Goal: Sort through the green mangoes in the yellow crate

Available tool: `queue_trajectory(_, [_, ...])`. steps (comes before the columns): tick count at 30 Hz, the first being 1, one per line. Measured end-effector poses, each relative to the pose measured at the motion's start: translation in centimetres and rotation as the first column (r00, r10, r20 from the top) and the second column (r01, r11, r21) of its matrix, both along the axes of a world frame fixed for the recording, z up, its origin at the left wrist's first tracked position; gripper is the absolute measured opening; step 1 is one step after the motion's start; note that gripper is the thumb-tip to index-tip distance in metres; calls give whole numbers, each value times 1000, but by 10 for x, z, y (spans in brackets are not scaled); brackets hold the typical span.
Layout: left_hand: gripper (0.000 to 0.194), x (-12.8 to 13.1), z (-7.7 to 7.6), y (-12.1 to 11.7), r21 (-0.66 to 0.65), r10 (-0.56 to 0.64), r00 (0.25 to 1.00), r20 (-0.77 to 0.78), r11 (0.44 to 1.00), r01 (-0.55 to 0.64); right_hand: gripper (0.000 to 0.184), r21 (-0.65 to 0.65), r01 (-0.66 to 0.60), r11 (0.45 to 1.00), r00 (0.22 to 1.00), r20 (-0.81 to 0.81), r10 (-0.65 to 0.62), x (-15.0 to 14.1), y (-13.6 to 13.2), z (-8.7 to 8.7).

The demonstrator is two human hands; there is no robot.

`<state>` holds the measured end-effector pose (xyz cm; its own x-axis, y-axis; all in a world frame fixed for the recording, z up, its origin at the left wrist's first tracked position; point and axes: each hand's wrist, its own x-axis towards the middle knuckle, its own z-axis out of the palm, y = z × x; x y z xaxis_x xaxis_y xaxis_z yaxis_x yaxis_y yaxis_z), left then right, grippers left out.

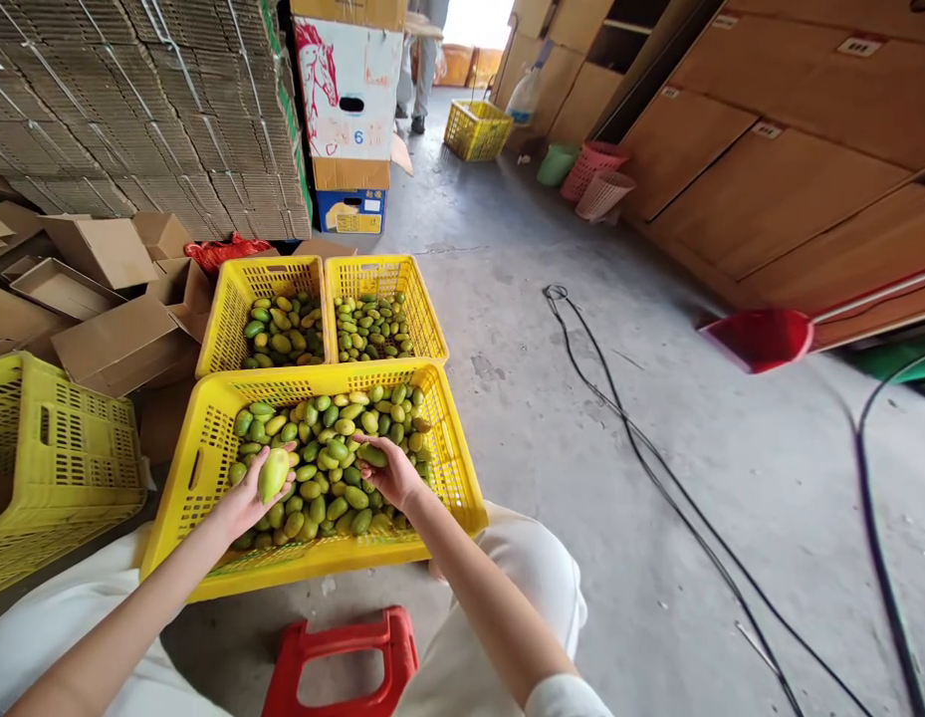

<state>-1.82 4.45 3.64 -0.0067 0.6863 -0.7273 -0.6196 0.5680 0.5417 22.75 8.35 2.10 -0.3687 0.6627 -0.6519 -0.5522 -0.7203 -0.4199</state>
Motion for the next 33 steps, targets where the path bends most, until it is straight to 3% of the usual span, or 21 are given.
queue_trajectory(6, [29,-1,-1,7,-87,70,996,-53,993,-74,24,122,-33,992,996,82,23,-4,0,-2])
queue_trajectory(12, [32,-5,1,7,-25,-2,994,113,1000,5,35,144,-37,989,997,67,28,-3,-1,2])
queue_trajectory(16, [31,-7,1,4,34,-24,992,120,999,20,40,166,-17,986,996,89,2,-4,-1,3])
queue_trajectory(21, [24,-6,-3,3,104,70,995,74,992,-78,42,164,-26,986,990,143,2,-3,0,0])
queue_trajectory(24, [13,-5,-5,3,60,130,990,62,989,-134,33,118,-19,993,993,117,5,-3,1,0])
queue_trajectory(28, [17,-3,-1,4,68,106,987,125,991,-115,20,69,18,997,1000,17,-20,-1,4,3])
queue_trajectory(33, [20,-2,7,4,30,66,961,270,997,-77,32,95,34,995,996,-80,-27,6,9,6])
